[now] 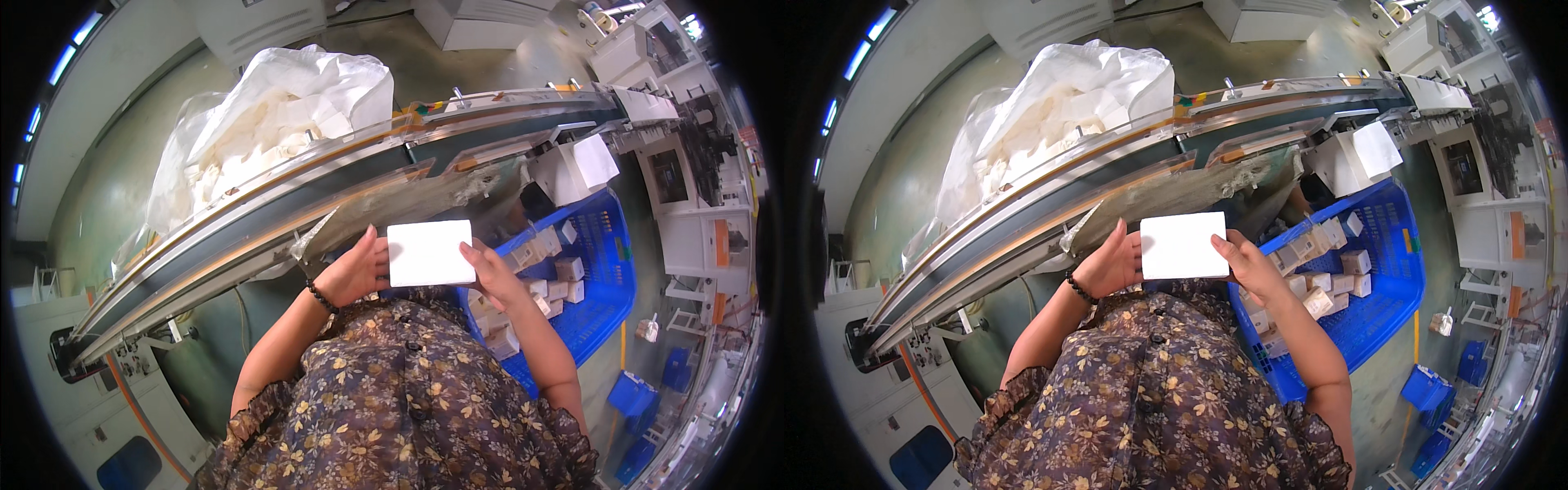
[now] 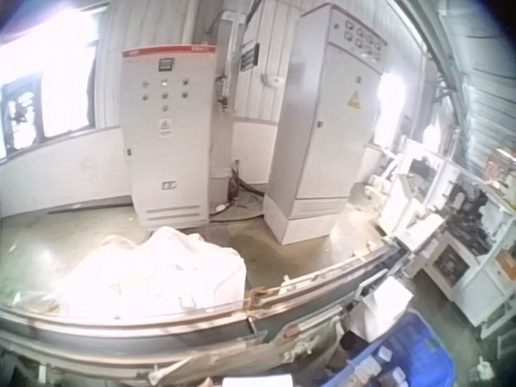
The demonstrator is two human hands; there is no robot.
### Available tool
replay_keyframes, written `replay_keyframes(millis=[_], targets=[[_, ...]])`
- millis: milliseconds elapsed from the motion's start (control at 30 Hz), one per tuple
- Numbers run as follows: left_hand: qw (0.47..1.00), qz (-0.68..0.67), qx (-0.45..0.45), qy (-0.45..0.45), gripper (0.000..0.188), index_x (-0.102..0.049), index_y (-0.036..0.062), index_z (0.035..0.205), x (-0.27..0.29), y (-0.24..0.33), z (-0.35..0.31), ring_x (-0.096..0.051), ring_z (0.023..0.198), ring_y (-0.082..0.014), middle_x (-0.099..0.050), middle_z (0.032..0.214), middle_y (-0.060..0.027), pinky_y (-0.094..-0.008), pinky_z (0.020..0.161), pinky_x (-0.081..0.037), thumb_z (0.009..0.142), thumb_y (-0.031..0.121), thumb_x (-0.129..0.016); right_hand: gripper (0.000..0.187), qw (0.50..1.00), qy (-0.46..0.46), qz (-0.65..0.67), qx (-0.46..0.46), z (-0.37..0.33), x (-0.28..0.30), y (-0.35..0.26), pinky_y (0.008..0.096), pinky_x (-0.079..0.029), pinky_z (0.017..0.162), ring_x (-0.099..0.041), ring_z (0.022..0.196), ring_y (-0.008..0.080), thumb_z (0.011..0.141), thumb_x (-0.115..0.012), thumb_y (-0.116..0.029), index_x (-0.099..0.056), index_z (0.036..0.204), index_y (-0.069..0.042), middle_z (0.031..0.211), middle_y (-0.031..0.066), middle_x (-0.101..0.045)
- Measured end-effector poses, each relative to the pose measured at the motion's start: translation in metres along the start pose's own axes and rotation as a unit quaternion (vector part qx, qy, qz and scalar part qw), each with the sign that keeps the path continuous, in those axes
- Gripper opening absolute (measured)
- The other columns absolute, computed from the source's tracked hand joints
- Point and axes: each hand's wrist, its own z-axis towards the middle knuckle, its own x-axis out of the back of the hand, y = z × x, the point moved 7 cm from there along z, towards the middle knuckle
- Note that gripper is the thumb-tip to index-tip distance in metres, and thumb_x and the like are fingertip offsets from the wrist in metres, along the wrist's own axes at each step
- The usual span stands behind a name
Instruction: The person picks up white rectangular blocks, wraps them in paper or plastic, and places them into a blue crate at a manufacturing workstation.
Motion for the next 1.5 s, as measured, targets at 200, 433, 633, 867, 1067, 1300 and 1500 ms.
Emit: replay_keyframes(millis=[200, 433, 633, 867, 1067, 1300, 1500], targets=[[1.0, 0.026, -0.008, -0.014, 0.063, -0.042, -0.0007, 0.14, 0.007, -0.011, 0.013, -0.054, 0.123, -0.022, -0.054, 0.136, -0.0113, -0.0385, 0.101, -0.046, 0.09, 0.027, -0.069, 0.054, 1.0, 0.013, -0.015, 0.008, 0.009, -0.001, 0.016, 0.0288, -0.046, 0.093, -0.057, 0.109, 0.0151, 0.096, -0.063, -0.037, -0.051, 0.129, 0.004, 0.121, 0.0109, -0.061], [0.972, 0.106, -0.19, 0.09, 0.061, -0.043, -0.0038, 0.133, 0.02, 0.041, -0.022, -0.057, 0.118, -0.0229, -0.059, 0.126, -0.0116, -0.0379, 0.103, -0.043, 0.08, 0.007, -0.071, 0.032, 0.801, 0.38, -0.317, 0.338, 0.005, 0.147, -0.113, 0.0336, -0.05, 0.083, -0.062, 0.09, 0.0231, 0.09, -0.069, -0.02, -0.059, 0.107, 0.005, 0.097, 0.0133, -0.059], [0.908, 0.041, -0.314, 0.275, 0.033, -0.051, 0.0018, 0.121, 0.14, 0.131, -0.108, -0.061, 0.112, -0.0236, -0.06, 0.118, -0.01, -0.042, 0.086, -0.056, 0.092, 0.016, -0.059, 0.084, 0.647, 0.712, -0.113, 0.248, 0.0, 0.469, -0.156, 0.0372, -0.049, 0.085, -0.059, 0.106, 0.0263, 0.081, -0.074, -0.05, -0.045, 0.135, 0.008, 0.119, 0.0206, -0.059], [0.895, 0.032, -0.26, 0.361, 0.022, -0.056, 0.004, 0.109, 0.171, 0.141, -0.155, -0.061, 0.111, -0.0258, -0.061, 0.117, -0.0095, -0.0431, 0.088, -0.055, 0.09, 0.014, -0.061, 0.08, 0.847, 0.51, -0.05, 0.14, 0.045, 0.449, -0.127, 0.0452, -0.05, 0.086, -0.062, 0.106, 0.0271, 0.077, -0.078, -0.046, -0.046, 0.139, -0.008, 0.125, 0.0119, -0.059], [0.907, -0.004, -0.229, 0.353, 0.03, -0.059, 0.0103, 0.114, 0.25, 0.125, -0.166, -0.056, 0.113, -0.0254, -0.06, 0.118, -0.0047, -0.0513, 0.093, -0.045, 0.086, 0.021, -0.065, 0.072, 0.925, 0.352, 0.136, 0.039, 0.021, 0.431, -0.073, 0.0637, -0.031, 0.101, -0.041, 0.134, 0.0243, 0.079, -0.062, -0.066, -0.05, 0.138, -0.027, 0.142, -0.0002, -0.051], [0.935, -0.001, -0.204, 0.292, 0.014, -0.056, 0.0075, 0.099, 0.189, 0.144, -0.153, -0.062, 0.098, -0.0219, -0.061, 0.102, -0.0042, -0.047, 0.086, -0.052, 0.088, 0.012, -0.064, 0.065, 0.89, 0.441, 0.104, 0.054, -0.03, 0.457, -0.076, 0.0484, -0.04, 0.1, -0.049, 0.124, 0.0213, 0.081, -0.073, -0.051, -0.055, 0.133, -0.015, 0.133, 0.0054, -0.056], [0.942, 0.051, -0.077, 0.323, 0.017, -0.058, 0.0026, 0.099, 0.197, 0.143, -0.174, -0.066, 0.093, -0.021, -0.065, 0.099, -0.0096, -0.04, 0.082, -0.055, 0.085, 0.002, -0.067, 0.069, 0.715, 0.321, -0.512, 0.352, -0.02, 0.131, -0.229, 0.0382, -0.051, 0.092, -0.056, 0.118, 0.0268, 0.077, -0.079, -0.023, -0.048, 0.132, 0.005, 0.13, 0.0152, -0.055]])
